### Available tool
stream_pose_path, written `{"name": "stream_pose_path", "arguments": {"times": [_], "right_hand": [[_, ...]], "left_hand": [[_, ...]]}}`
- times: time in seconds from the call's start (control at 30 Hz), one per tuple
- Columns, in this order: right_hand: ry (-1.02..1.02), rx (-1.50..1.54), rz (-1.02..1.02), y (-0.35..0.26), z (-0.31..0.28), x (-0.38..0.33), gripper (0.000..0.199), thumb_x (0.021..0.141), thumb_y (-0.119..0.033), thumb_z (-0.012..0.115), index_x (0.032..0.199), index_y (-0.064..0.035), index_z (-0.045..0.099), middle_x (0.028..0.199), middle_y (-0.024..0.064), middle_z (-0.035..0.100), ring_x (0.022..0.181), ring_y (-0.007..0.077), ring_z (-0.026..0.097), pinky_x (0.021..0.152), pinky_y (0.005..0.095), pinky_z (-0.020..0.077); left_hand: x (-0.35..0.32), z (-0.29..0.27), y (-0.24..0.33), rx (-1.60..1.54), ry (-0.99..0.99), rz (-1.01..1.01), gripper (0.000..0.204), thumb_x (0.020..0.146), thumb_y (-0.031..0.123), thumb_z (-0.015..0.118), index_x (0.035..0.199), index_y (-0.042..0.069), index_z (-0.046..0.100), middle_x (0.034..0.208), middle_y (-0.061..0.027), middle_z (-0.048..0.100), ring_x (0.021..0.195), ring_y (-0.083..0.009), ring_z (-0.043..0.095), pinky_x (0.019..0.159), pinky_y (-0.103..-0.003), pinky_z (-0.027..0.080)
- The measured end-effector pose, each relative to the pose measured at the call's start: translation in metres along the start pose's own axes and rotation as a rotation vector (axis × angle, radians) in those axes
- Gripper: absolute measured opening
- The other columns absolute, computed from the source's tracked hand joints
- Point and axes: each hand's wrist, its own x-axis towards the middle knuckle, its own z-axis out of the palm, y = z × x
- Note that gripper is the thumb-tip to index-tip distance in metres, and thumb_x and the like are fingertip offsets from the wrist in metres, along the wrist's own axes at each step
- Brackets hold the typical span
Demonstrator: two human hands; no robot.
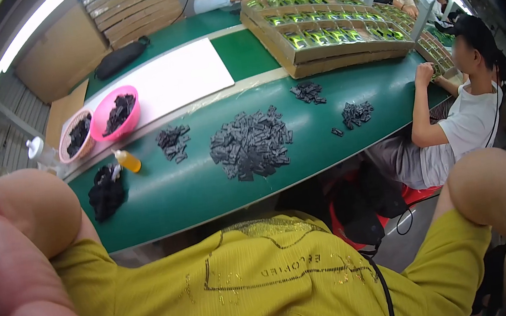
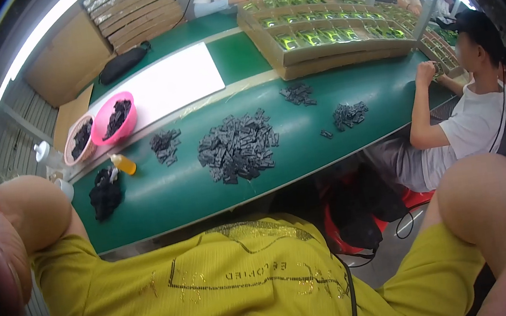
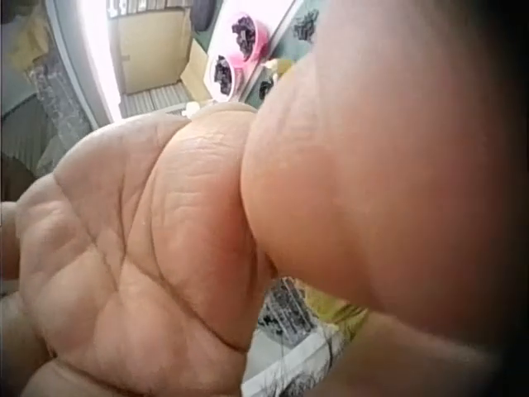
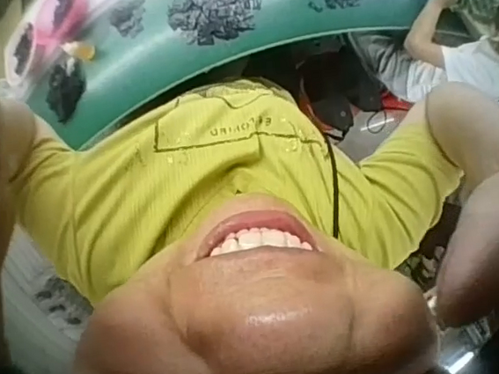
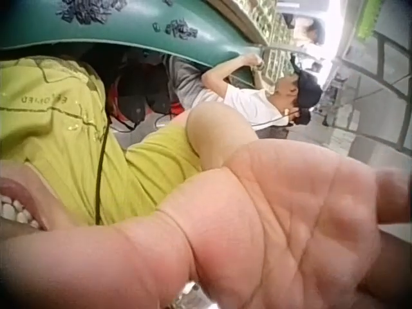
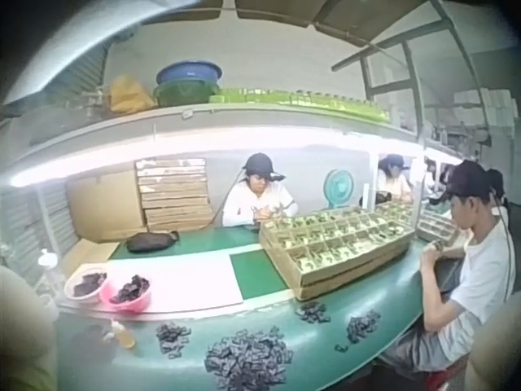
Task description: The person assembles toy cars by taking car frames from a tray, attaching small plastic pieces and doors onto each frame by hand, and returning the assembled cars to the tray.
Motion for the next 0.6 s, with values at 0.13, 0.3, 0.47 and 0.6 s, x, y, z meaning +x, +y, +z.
{"name": "stream_pose_path", "arguments": {"times": [0.13,0.3,0.47,0.6], "right_hand": [[0.052,-0.14,-0.134,0.016,-0.011,0.021,0.043,0.094,-0.019,0.056,0.13,0.003,0.057,0.132,0.0227,0.059,0.117,0.0284,0.06,0.102,0.0391,0.0459],[0.15,-0.373,-0.334,0.047,-0.032,0.055,0.043,0.094,-0.02,0.057,0.13,0.0027,0.057,0.132,0.0223,0.059,0.117,0.0282,0.061,0.101,0.0391,0.0464],[0.147,-0.3,-0.212,0.034,-0.022,0.032,0.043,0.093,-0.022,0.057,0.129,0.0024,0.057,0.132,0.0218,0.059,0.116,0.028,0.061,0.1,0.039,0.0468],[0.167,-0.297,-0.145,0.04,-0.011,0.024,0.044,0.093,-0.022,0.058,0.129,0.0022,0.058,0.132,0.0215,0.059,0.116,0.0279,0.061,0.1,0.039,0.0472]], "left_hand": [[0.022,-0.007,-0.007,0.027,0.076,0.161,0.072,0.081,0.026,0.081,0.138,-0.001,0.045,0.136,-0.0211,0.053,0.121,-0.0329,0.058,0.093,-0.04,0.054],[0.066,-0.01,-0.022,0.046,0.176,0.439,0.072,0.082,0.026,0.08,0.138,-0.001,0.044,0.136,-0.0214,0.053,0.122,-0.0333,0.057,0.094,-0.04,0.053],[0.041,-0.008,0.005,0.011,0.12,0.292,0.072,0.082,0.026,0.079,0.139,-0.001,0.044,0.136,-0.0218,0.053,0.122,-0.0337,0.057,0.095,-0.041,0.053],[0.039,-0.007,0.006,-0.023,0.085,0.24,0.072,0.082,0.025,0.079,0.139,-0.001,0.043,0.136,-0.0221,0.052,0.123,-0.034,0.056,0.095,-0.042,0.052]]}}
